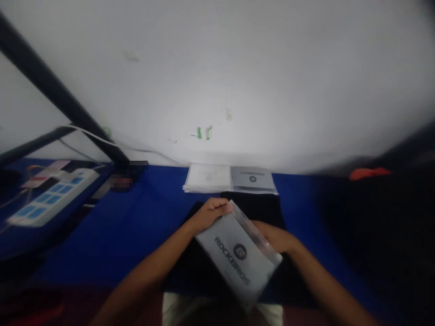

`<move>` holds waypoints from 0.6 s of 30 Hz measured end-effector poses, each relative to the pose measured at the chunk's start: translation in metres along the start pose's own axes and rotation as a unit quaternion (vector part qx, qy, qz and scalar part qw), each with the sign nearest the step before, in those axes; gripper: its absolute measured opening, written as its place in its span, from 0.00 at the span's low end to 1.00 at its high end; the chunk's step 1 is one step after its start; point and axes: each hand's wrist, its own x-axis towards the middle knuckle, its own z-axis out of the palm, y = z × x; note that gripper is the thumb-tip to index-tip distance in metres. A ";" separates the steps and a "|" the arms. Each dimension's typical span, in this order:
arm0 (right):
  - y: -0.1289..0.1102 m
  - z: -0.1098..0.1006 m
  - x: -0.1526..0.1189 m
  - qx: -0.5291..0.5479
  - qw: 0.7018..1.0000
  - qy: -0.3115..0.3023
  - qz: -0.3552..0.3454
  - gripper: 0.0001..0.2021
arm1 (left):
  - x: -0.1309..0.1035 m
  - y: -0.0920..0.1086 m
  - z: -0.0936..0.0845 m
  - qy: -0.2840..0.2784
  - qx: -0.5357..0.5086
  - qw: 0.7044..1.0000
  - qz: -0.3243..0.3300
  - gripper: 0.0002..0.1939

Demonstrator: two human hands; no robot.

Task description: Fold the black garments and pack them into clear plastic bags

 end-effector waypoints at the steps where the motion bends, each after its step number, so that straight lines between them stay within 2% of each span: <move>1: 0.000 0.000 -0.001 0.030 0.999 0.015 0.003 0.21 | 0.001 0.001 -0.003 0.008 -0.029 1.000 0.005 0.20; 3: 0.003 -0.002 -0.004 0.100 0.991 0.077 0.032 0.19 | 0.004 0.002 -0.009 0.019 -0.114 0.993 0.022 0.25; 6: 0.013 -0.005 -0.010 0.182 0.945 0.260 0.085 0.18 | 0.008 -0.001 -0.010 -0.015 -0.214 0.975 0.050 0.39; 7: 0.017 -0.006 -0.011 0.197 0.921 0.323 0.092 0.19 | 0.008 -0.002 -0.008 -0.040 -0.211 0.975 0.055 0.41; 9: 0.024 -0.006 -0.010 0.215 0.879 0.415 0.095 0.20 | 0.007 -0.005 -0.002 -0.098 -0.142 0.984 0.049 0.38; 11: 0.027 -0.006 -0.008 0.223 0.859 0.449 0.101 0.21 | 0.004 -0.006 0.003 -0.137 -0.037 0.990 0.020 0.30; 14: 0.023 -0.009 -0.007 0.246 0.843 0.461 0.125 0.20 | 0.000 -0.001 -0.001 -0.144 0.064 0.987 -0.023 0.22; 16: 0.017 -0.013 -0.010 0.275 0.814 0.489 0.154 0.17 | 0.000 0.004 -0.012 -0.125 0.072 0.989 -0.023 0.21; 18: 0.011 -0.018 -0.015 0.305 0.780 0.516 0.180 0.16 | 0.002 0.009 -0.026 -0.071 0.045 0.996 -0.003 0.19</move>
